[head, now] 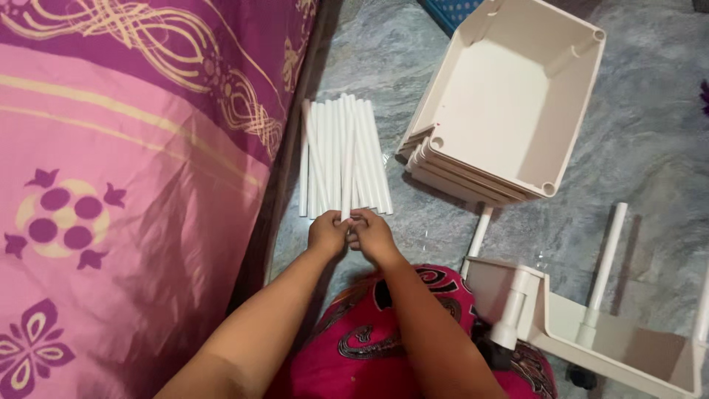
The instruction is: The person assembles a plastic storage unit by inserting white plastic rods into the corners of beige trays and attaching black caster wheels. The person then stacks the trays and moves a blue laundry basket.
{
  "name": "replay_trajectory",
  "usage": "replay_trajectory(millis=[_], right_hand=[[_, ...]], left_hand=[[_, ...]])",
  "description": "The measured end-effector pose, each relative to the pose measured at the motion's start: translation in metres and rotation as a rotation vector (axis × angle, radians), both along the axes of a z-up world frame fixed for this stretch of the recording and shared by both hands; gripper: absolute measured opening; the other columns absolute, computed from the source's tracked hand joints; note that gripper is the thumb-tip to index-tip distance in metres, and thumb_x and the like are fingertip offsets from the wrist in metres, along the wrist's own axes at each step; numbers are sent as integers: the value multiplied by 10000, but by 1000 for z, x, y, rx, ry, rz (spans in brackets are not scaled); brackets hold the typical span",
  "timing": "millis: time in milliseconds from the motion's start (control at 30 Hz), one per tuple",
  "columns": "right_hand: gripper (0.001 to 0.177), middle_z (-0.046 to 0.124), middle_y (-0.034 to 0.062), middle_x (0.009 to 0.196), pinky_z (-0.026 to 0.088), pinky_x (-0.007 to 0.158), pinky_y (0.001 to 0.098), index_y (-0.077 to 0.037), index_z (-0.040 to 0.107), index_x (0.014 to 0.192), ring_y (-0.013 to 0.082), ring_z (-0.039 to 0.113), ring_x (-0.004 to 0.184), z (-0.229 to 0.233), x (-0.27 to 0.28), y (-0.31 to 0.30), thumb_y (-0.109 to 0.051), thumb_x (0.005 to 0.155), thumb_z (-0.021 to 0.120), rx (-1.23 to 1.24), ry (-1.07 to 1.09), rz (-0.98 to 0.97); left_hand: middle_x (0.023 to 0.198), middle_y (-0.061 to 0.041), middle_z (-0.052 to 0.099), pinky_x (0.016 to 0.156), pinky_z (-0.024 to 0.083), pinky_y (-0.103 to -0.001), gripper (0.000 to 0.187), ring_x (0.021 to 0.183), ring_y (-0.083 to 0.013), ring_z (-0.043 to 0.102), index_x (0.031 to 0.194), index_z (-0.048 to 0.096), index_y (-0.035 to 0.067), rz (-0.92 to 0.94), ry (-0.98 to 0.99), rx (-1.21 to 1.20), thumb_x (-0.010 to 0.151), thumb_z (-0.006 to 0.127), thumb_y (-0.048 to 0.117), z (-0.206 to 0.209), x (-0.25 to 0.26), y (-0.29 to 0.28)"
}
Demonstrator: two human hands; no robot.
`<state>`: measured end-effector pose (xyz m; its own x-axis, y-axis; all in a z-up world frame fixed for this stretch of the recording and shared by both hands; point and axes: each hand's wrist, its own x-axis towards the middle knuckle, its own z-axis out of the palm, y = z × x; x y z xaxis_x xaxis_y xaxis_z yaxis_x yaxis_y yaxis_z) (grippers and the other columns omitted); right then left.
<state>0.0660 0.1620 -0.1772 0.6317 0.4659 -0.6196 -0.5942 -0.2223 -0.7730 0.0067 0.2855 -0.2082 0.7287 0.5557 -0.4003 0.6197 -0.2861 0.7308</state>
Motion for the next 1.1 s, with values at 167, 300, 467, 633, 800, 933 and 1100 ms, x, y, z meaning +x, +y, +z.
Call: replay_trajectory(millis=[167,300,467,633,800,933,1100], right_hand=[[426,679,123,1061,552,649,300,-4,545,1392,163,643,794,-53,8,0,-9,966,542,108,-94,17],[500,618,135,1312,553,759,308,-16,508,1431,206,646,1020,-70,13,-6,-41,942,609,92,-37,21],[549,556,141,1441,595,850,316,-51,505,1453,224,633,1173,-46,16,-13,-81,925,653,23,-30,27],[407,697,140,1262,561,790,320,-36,622,1337,200,681,1047,33,4,-39,-97,938,674,37,-410,-72],[267,742,105,1042,548,740,307,-71,707,1172,180,682,886,126,10,-109,-87,918,626,-260,-786,-317],[265,694,173,1079,505,882,481,-65,721,1088,347,629,1033,176,26,-164,-181,850,735,-911,-1163,-269],[507,663,223,1101,514,783,518,-63,702,1143,424,618,982,194,15,-219,-236,679,808,-1186,-926,-209]], left_hand=[[1019,-144,766,851,571,-387,428,947,-293,745,1211,685,51,-8,-21,24,832,773,230,-20,18,9],[956,-173,738,819,560,-416,620,907,-326,716,1347,600,75,-41,-19,96,751,767,50,-15,32,10],[986,-204,719,842,550,-456,645,940,-376,701,1380,578,69,-95,-2,109,752,716,23,-11,38,7],[1065,-259,686,924,518,-492,570,1015,-429,657,1329,620,54,-110,-36,236,761,671,55,-4,36,3],[1064,-276,640,850,511,-501,498,956,-440,634,1258,622,42,-24,-61,251,765,671,90,2,36,-30],[952,-210,727,814,552,-448,392,893,-361,706,1192,662,48,-129,-185,129,809,655,135,9,52,-74],[846,-153,762,743,556,-386,267,779,-284,727,1110,728,90,-440,-190,-92,865,669,179,40,65,-139]])
